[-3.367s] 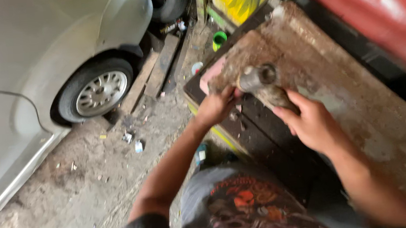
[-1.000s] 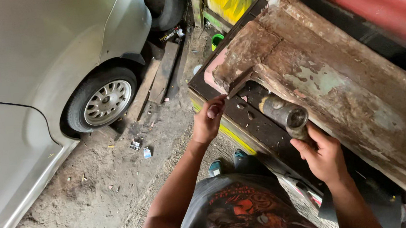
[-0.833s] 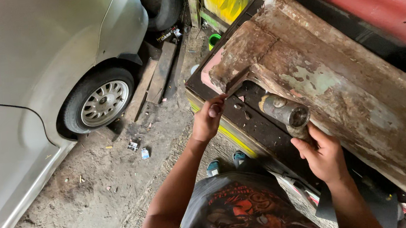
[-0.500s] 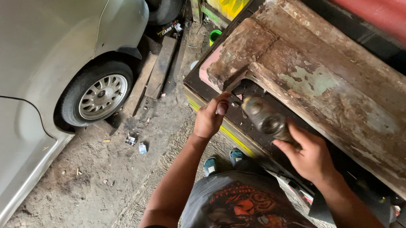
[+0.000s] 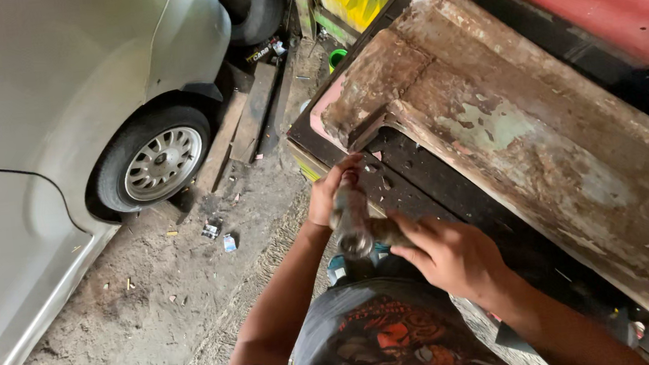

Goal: The person uses a hammer and a metal punch to repeatedly strike a specific spot on a large, rusty metal panel resting on a workbench. The person adjusts the punch position slightly between strikes but remains focused on the same localized area throughout the clip.

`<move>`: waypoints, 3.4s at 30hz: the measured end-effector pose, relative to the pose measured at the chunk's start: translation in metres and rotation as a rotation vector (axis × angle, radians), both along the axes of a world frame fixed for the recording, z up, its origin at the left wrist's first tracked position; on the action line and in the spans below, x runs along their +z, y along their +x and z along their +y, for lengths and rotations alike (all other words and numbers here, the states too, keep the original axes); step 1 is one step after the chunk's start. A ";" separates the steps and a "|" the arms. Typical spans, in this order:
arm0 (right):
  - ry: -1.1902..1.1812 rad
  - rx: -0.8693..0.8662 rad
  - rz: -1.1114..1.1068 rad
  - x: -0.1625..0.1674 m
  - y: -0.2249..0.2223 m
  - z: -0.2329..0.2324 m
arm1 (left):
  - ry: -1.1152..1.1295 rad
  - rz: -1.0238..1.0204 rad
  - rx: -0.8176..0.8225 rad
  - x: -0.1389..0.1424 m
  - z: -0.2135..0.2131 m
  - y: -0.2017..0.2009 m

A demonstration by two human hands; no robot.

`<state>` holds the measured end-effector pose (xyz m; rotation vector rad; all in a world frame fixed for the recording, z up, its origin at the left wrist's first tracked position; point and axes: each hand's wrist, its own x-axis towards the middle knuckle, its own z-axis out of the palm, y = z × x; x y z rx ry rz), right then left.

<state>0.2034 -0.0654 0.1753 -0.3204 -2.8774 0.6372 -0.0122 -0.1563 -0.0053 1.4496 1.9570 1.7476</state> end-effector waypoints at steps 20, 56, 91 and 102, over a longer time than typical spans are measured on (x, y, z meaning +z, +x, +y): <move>0.022 0.092 0.113 -0.007 0.020 -0.003 | -0.035 0.058 0.028 0.005 -0.003 -0.003; -0.008 0.084 0.147 0.007 0.009 -0.013 | 0.050 0.081 0.019 -0.004 -0.017 -0.007; -0.075 0.017 0.014 0.005 0.006 -0.008 | 0.073 0.146 -0.019 0.009 -0.012 -0.012; -0.015 -0.099 -0.082 -0.007 -0.002 -0.006 | -0.187 0.044 0.000 -0.010 -0.009 -0.015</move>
